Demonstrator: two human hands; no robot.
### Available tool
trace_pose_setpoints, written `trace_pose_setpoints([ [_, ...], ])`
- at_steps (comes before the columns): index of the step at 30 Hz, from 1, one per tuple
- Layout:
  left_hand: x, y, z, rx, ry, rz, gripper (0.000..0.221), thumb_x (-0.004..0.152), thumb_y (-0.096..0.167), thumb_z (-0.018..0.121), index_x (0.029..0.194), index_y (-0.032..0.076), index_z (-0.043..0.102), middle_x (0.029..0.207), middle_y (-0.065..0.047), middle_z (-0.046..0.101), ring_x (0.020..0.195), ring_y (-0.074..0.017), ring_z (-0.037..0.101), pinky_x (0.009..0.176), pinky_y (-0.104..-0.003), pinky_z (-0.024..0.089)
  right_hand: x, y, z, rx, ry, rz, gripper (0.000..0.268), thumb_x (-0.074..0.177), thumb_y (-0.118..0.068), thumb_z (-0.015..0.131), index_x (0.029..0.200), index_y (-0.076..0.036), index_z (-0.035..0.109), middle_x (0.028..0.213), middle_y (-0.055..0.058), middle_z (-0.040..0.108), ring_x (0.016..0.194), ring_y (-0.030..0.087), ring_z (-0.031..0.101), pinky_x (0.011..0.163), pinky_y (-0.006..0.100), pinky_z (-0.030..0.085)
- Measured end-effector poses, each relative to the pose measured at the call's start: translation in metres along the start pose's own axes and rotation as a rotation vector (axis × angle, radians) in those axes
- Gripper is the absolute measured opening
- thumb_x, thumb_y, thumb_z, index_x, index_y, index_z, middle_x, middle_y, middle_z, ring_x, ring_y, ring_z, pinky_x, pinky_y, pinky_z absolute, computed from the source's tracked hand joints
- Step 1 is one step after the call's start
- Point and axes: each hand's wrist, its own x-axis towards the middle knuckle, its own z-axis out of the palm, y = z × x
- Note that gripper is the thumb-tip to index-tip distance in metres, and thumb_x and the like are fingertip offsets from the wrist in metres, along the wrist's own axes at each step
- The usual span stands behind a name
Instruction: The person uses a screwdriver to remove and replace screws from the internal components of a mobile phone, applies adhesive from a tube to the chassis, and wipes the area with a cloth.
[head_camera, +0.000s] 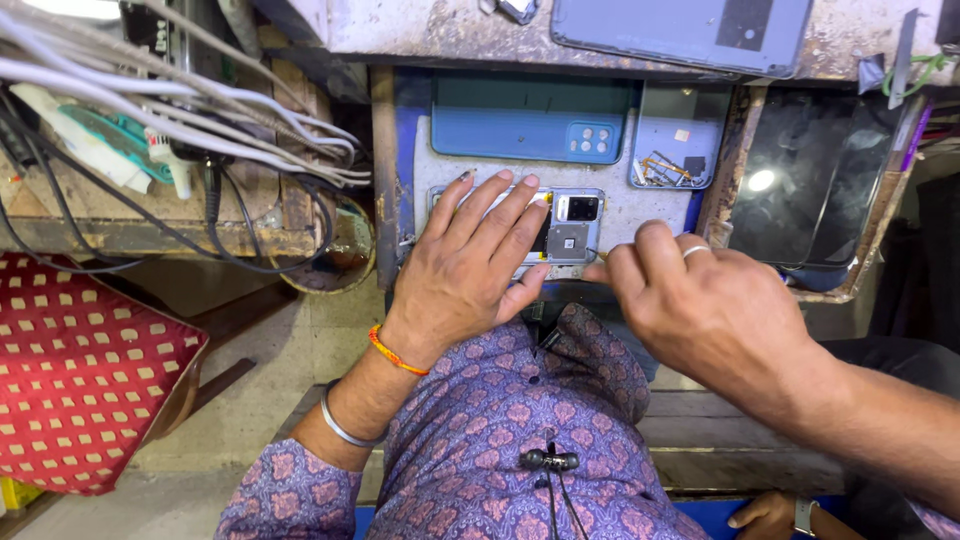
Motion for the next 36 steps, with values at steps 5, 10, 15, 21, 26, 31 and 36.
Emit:
trace_pose_setpoints([
  [5, 0.0, 0.001, -0.001, 0.012, -0.003, -0.008, 0.056, 0.096, 0.035, 0.073, 0.139, 0.001, 0.059, 0.149, -0.015, 0.054, 0.14, -0.0328, 0.049, 0.122, -0.052, 0.035, 0.0, -0.004, -0.006, 0.15, 0.232, -0.052, 0.024, 0.072, -0.014, 0.065, 0.093, -0.006, 0.058, 0.098, 0.011, 0.062, 0.067, 0.016, 0.065, 0.054, 0.028, 0.056],
  [10, 0.002, 0.002, -0.001, 0.027, -0.007, -0.016, 0.057, 0.094, 0.035, 0.074, 0.139, 0.003, 0.06, 0.148, -0.014, 0.056, 0.14, -0.0314, 0.049, 0.12, -0.052, 0.035, 0.0, -0.003, 0.003, 0.206, -0.067, -0.005, 0.017, 0.101, -0.024, 0.06, 0.095, -0.009, 0.056, 0.09, 0.005, 0.055, 0.073, 0.016, 0.065, 0.062, 0.032, 0.057],
  [15, 0.001, 0.001, 0.0, 0.021, 0.009, -0.013, 0.056, 0.094, 0.035, 0.074, 0.137, 0.002, 0.06, 0.148, -0.015, 0.055, 0.139, -0.0323, 0.05, 0.121, -0.052, 0.036, -0.012, 0.021, -0.002, 0.868, 0.245, 0.048, 0.028, 0.071, -0.001, 0.074, 0.098, -0.002, 0.065, 0.095, 0.015, 0.062, 0.075, 0.031, 0.067, 0.059, 0.04, 0.056],
  [21, 0.002, 0.001, -0.001, 0.024, 0.014, -0.002, 0.054, 0.094, 0.035, 0.074, 0.135, 0.002, 0.061, 0.147, -0.015, 0.056, 0.138, -0.0323, 0.05, 0.12, -0.052, 0.036, -0.022, 0.043, 0.045, 1.126, 0.992, 0.275, 0.028, 0.085, 0.006, 0.075, 0.105, -0.009, 0.064, 0.108, 0.011, 0.065, 0.087, 0.019, 0.065, 0.074, 0.031, 0.056],
  [26, 0.005, 0.003, -0.001, 0.026, -0.002, -0.008, 0.057, 0.092, 0.036, 0.074, 0.136, 0.002, 0.06, 0.147, -0.014, 0.057, 0.138, -0.0317, 0.051, 0.119, -0.052, 0.036, -0.018, 0.044, 0.072, 1.552, 1.598, 0.56, 0.019, 0.098, 0.006, 0.073, 0.112, -0.002, 0.063, 0.104, 0.01, 0.065, 0.074, 0.009, 0.06, 0.064, 0.019, 0.052],
  [31, 0.005, 0.003, 0.001, 0.026, -0.013, -0.021, 0.057, 0.091, 0.036, 0.075, 0.135, 0.003, 0.061, 0.146, -0.013, 0.057, 0.137, -0.0319, 0.051, 0.119, -0.052, 0.037, 0.006, 0.04, 0.071, 1.215, 1.508, 0.625, 0.021, 0.113, 0.012, 0.071, 0.126, 0.008, 0.055, 0.114, 0.018, 0.064, 0.089, 0.019, 0.064, 0.076, 0.027, 0.055],
  [36, 0.005, 0.003, 0.001, 0.03, -0.011, -0.019, 0.058, 0.091, 0.037, 0.075, 0.135, 0.002, 0.06, 0.146, -0.014, 0.057, 0.137, -0.0319, 0.052, 0.119, -0.052, 0.037, 0.027, 0.035, 0.072, 1.247, 1.409, 0.436, 0.029, 0.122, 0.004, 0.064, 0.125, -0.005, 0.037, 0.118, 0.017, 0.066, 0.11, 0.022, 0.071, 0.105, 0.038, 0.059],
])
